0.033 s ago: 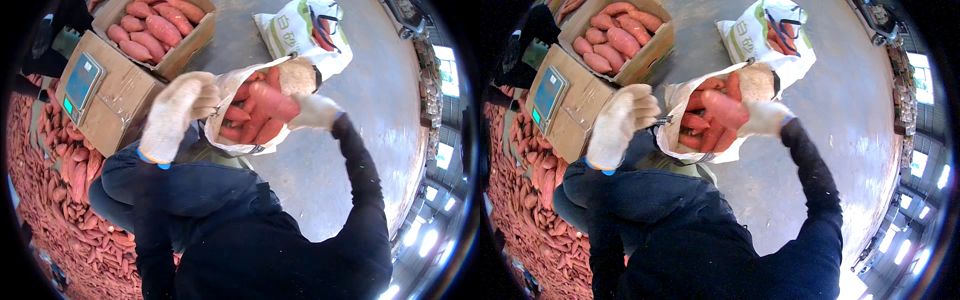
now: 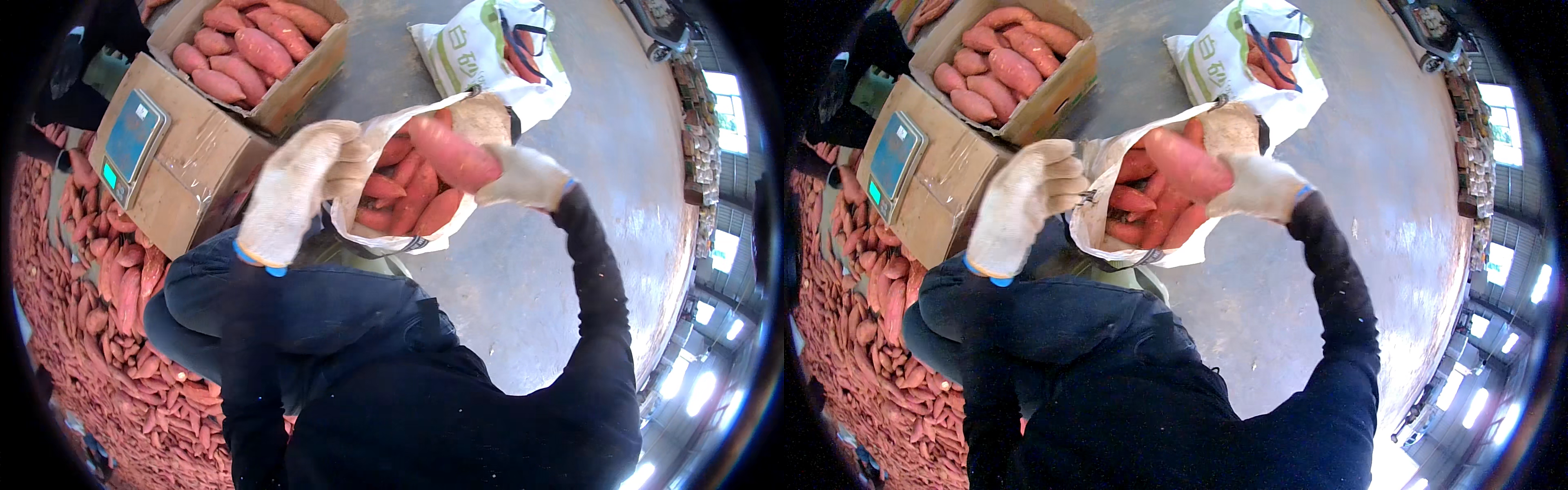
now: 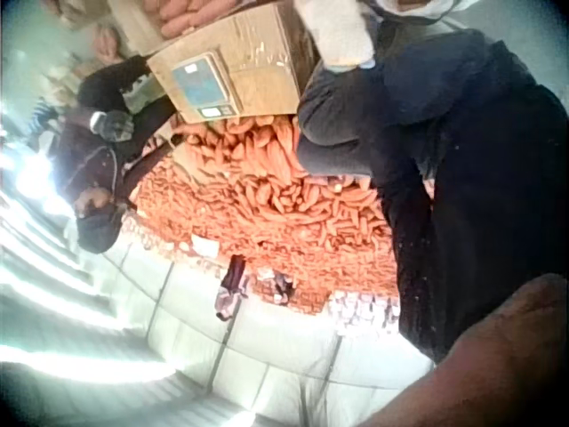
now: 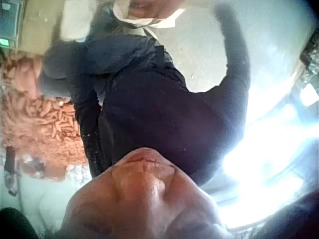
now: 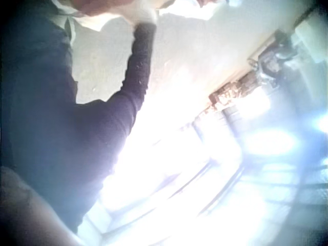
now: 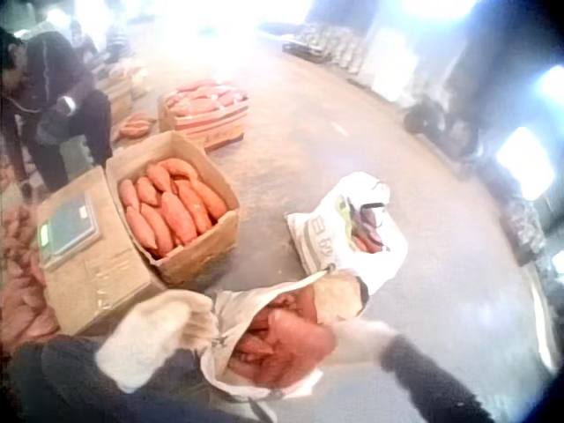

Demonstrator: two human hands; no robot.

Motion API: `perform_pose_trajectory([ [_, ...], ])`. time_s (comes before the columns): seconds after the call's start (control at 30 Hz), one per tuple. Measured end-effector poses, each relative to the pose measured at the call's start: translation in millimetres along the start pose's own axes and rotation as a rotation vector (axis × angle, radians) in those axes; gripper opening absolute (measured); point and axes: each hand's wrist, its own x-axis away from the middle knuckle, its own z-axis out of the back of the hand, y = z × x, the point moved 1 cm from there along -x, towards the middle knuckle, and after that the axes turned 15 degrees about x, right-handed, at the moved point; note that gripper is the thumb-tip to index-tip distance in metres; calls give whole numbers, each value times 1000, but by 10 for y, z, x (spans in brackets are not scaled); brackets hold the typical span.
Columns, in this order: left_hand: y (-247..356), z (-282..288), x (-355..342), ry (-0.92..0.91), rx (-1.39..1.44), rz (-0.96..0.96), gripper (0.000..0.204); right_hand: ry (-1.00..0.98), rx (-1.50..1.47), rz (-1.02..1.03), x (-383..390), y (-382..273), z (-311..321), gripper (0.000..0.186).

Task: The person sits on the floor and repeatedly picks up sweet potatoes from a large pile, places them on a digital scale, and then transfers them into a white sack. The process is continuous and repetitive, with the person handling the potatoes one by one or in small groups.

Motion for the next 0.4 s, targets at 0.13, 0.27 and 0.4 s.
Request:
perform_pose_trajectory([
  [0.13, -446, -385, -288, -18, 370, 16, 56, 179, -459, 227, 196, -48, 259, 65],
  [0.27, -374, -429, -366, -80, 767, 141, 67, 265, 296, 614, -544, 95, 254, 40],
  [0.4, -138, 66, -288, -98, 986, 51, 75, 74, 883, 304, -1499, -253, -34, 30],
])
